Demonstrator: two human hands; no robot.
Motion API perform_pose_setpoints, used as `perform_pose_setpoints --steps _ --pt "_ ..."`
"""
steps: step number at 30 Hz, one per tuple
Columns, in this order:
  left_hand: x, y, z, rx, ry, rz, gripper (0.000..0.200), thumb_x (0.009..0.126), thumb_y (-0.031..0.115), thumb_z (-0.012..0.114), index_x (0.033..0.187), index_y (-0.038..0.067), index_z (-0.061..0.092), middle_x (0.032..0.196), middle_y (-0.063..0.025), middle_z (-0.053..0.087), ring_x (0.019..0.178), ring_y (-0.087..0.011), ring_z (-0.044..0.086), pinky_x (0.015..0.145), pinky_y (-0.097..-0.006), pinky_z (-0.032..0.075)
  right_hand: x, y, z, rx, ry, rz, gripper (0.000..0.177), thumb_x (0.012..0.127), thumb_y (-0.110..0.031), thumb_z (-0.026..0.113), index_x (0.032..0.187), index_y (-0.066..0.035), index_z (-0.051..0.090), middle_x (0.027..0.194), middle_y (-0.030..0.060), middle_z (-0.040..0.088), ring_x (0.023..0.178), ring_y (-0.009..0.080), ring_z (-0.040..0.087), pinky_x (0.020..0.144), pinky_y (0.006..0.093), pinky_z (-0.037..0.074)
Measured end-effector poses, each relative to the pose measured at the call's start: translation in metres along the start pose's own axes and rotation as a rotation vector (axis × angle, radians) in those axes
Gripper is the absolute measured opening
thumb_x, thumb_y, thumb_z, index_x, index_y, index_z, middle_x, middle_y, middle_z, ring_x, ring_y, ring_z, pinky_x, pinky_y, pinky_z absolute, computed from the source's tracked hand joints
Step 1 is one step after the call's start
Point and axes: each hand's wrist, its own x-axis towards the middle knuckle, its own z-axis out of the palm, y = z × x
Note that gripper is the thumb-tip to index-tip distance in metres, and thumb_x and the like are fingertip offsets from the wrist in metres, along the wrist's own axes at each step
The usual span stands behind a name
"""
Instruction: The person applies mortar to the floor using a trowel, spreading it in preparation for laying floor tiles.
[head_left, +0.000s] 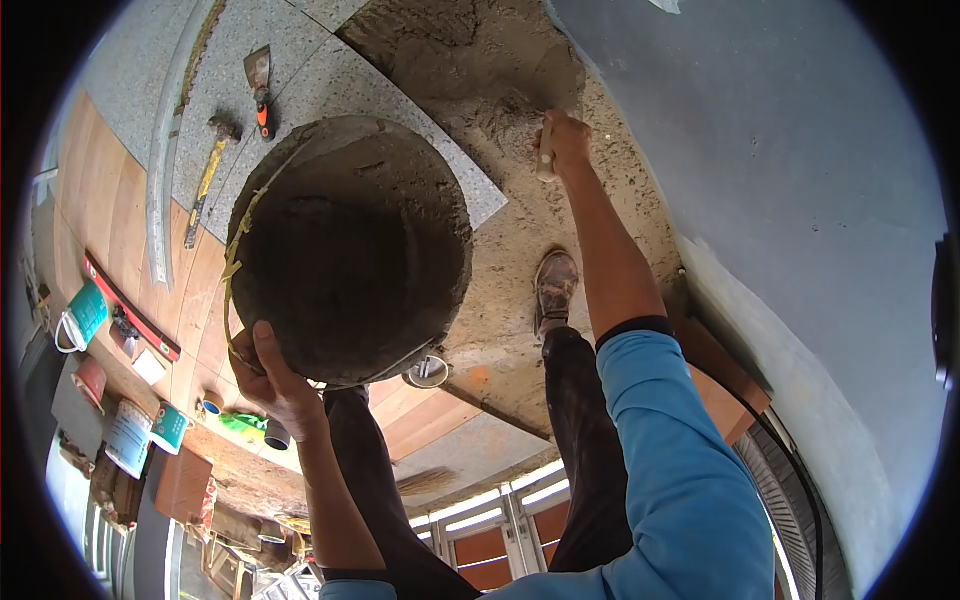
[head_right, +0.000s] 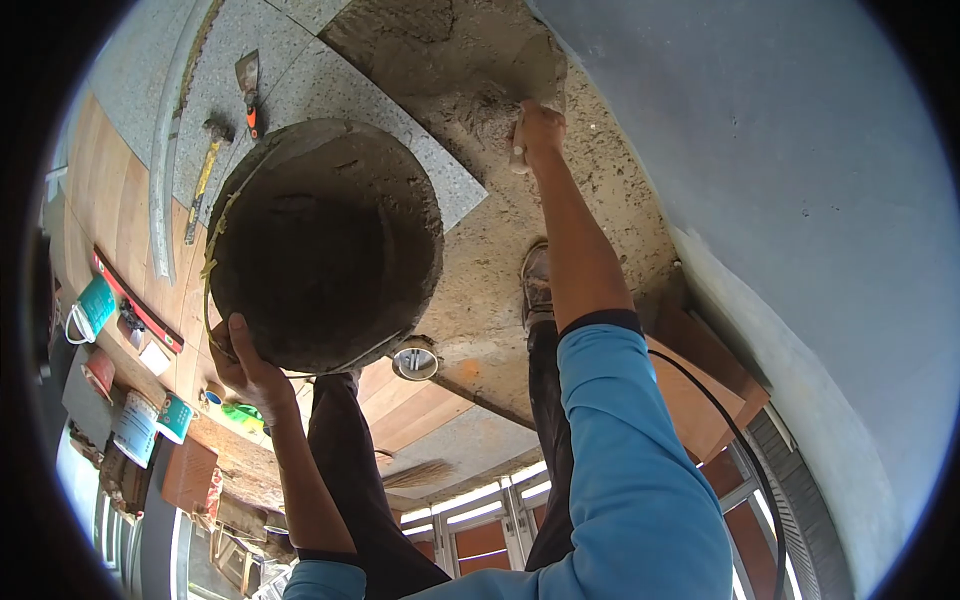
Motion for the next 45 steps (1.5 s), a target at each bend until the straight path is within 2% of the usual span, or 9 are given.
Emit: perform_pose_setpoints --steps 6,10,14,18,24,31,35,41,45 --pt "0.000 0.006 0.005 -0.030 0.005 0.008 0.025 0.098 0.025 0.064 0.085 0.004 0.058 0.070 0.0048 0.045 0.064 -0.0061 0.039 0.059 -0.0231 0.033 -0.024 0.007 -0.010 0.157 -0.074 -0.003 0.027 0.094 -0.019 0.062 0.096 0.007 0.056 0.069 0.0162 0.061 0.051 0.0242 0.059 0.044 0.0378 0.050" --pt "0.002 0.004 0.002 0.000 -0.015 0.018 0.024 0.098 0.024 0.063 0.086 0.004 0.058 0.071 0.0043 0.047 0.065 -0.0063 0.040 0.060 -0.0226 0.034 -0.022 -0.033 0.047 0.124 -0.170 -0.075 0.027 0.093 -0.019 0.063 0.096 0.007 0.057 0.069 0.0173 0.061 0.050 0.0259 0.060 0.043 0.0388 0.049" --pt "0.006 -0.001 0.000 -0.028 -0.008 0.018 0.030 0.097 0.030 0.065 0.085 0.004 0.058 0.070 0.0041 0.049 0.064 -0.0058 0.041 0.059 -0.0216 0.033 0.007 -0.082 0.099 0.054 -0.219 -0.182 0.028 0.093 -0.020 0.064 0.096 0.007 0.056 0.069 0.0183 0.062 0.052 0.0272 0.061 0.043 0.0420 0.050" --pt "0.005 0.003 0.002 -0.040 0.017 -0.007 0.029 0.097 0.030 0.065 0.086 0.003 0.059 0.071 0.0040 0.049 0.064 -0.0063 0.041 0.059 -0.0220 0.034 0.031 -0.089 0.110 0.048 -0.130 -0.119 0.026 0.092 -0.018 0.064 0.095 0.006 0.055 0.069 0.0183 0.062 0.051 0.0278 0.061 0.043 0.0435 0.049" --pt "0.005 0.007 0.005 -0.035 0.039 -0.026 0.028 0.097 0.029 0.066 0.087 0.003 0.060 0.071 0.0041 0.049 0.065 -0.0066 0.042 0.059 -0.0226 0.034 0.023 -0.038 0.042 0.307 0.023 0.010 0.023 0.094 -0.015 0.063 0.095 0.006 0.052 0.065 0.0173 0.056 0.049 0.0280 0.058 0.040 0.0437 0.047" --pt "0.002 0.007 0.005 -0.013 0.030 -0.009 0.027 0.097 0.027 0.065 0.087 0.003 0.060 0.071 0.0046 0.047 0.065 -0.0065 0.040 0.059 -0.0230 0.033 -0.024 0.026 -0.059 0.300 0.089 0.145 0.026 0.094 -0.020 0.063 0.099 0.005 0.055 0.070 0.0149 0.059 0.057 0.0232 0.060 0.047 0.0388 0.051" --pt "0.005 0.002 0.003 -0.037 0.044 0.005 0.026 0.097 0.027 0.065 0.087 0.003 0.060 0.071 0.0047 0.048 0.065 -0.0063 0.041 0.059 -0.0231 0.034 -0.042 0.040 -0.099 0.062 -0.090 -0.099 0.033 0.095 -0.031 0.062 0.100 0.002 0.064 0.075 0.0113 0.063 0.061 0.0192 0.061 0.054 0.0357 0.054" --pt "0.004 -0.003 0.002 -0.120 0.065 -0.016 0.026 0.097 0.026 0.065 0.087 0.001 0.061 0.071 0.0029 0.053 0.066 -0.0067 0.046 0.060 -0.0229 0.038 0.013 0.024 -0.116 -0.088 -0.135 -0.013 0.032 0.093 -0.035 0.065 0.089 -0.003 0.066 0.070 0.0086 0.060 0.055 0.0178 0.056 0.049 0.0336 0.048" --pt "0.006 -0.007 -0.001 -0.073 0.056 0.035 0.028 0.096 0.026 0.065 0.085 0.000 0.061 0.068 0.0016 0.054 0.063 -0.0071 0.046 0.058 -0.0236 0.039 0.026 0.021 -0.092 -0.179 -0.340 0.059 0.034 0.095 -0.037 0.062 0.085 -0.005 0.064 0.068 0.0055 0.057 0.055 0.0175 0.053 0.049 0.0346 0.045"
